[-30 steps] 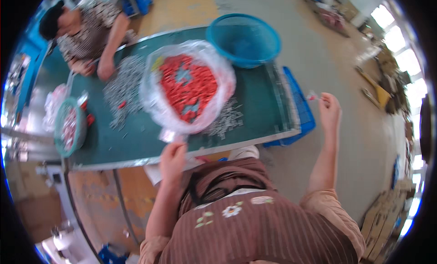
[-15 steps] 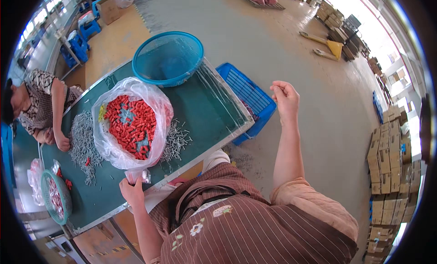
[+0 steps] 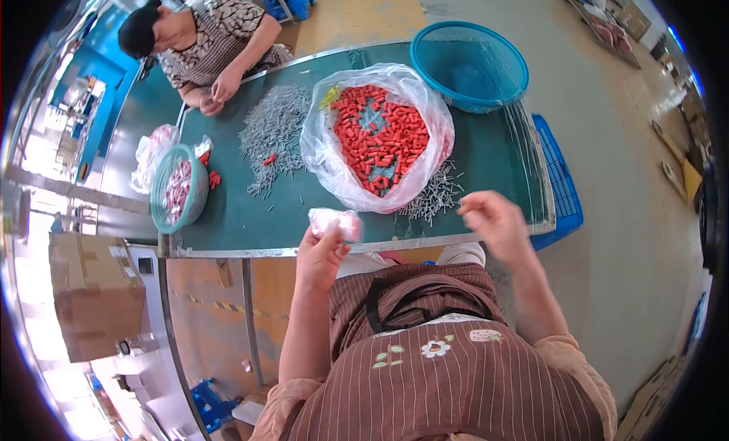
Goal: Assembling small red plastic housings with metal pins on a factory workbench.
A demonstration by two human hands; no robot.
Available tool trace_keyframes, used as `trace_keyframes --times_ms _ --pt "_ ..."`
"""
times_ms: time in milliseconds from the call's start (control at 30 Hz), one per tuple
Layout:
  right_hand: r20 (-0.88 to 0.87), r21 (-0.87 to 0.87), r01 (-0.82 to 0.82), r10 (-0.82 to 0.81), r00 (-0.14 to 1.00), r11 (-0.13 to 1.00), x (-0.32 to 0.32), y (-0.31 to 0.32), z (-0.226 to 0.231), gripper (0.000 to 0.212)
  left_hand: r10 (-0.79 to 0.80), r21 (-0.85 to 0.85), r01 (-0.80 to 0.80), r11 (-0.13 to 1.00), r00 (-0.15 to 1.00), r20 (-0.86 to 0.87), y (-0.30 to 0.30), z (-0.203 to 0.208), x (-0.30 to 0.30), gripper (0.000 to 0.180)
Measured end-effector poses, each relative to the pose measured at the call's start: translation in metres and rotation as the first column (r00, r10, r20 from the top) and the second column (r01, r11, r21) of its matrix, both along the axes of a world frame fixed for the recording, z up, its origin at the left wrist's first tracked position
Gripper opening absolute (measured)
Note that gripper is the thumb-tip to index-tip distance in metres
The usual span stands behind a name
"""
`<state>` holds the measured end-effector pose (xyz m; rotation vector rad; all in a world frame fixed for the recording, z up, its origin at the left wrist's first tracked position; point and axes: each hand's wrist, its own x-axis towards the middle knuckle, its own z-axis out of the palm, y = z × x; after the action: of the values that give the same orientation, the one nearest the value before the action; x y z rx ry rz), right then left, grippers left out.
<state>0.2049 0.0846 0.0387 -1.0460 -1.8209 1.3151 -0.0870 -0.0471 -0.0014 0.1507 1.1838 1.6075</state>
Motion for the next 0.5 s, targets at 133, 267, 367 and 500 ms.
trace_keyframes --times_ms 133,267,367,500 --pt "-0.066 -0.103 -0.245 0.239 0.969 0.964 -0.063 -0.027 -0.006 0.026 -0.035 0.022 0.035 0.999 0.999 -0.014 0.002 0.012 0.021 0.030" --pt "-0.197 0.104 -0.137 0.156 0.968 0.985 -0.086 -0.037 -0.008 0.021 -0.054 0.146 0.048 0.988 0.998 0.039 0.009 0.015 0.036 0.031" --pt "-0.143 0.252 -0.148 0.189 0.972 0.956 -0.087 -0.036 0.001 0.020 -0.054 0.187 0.042 0.982 0.997 0.063 0.014 0.011 0.041 0.035" --pt "-0.060 0.281 -0.130 0.152 0.986 0.951 -0.086 -0.034 0.000 0.018 -0.065 0.186 0.043 0.982 0.991 0.117 0.018 0.013 0.052 0.035"
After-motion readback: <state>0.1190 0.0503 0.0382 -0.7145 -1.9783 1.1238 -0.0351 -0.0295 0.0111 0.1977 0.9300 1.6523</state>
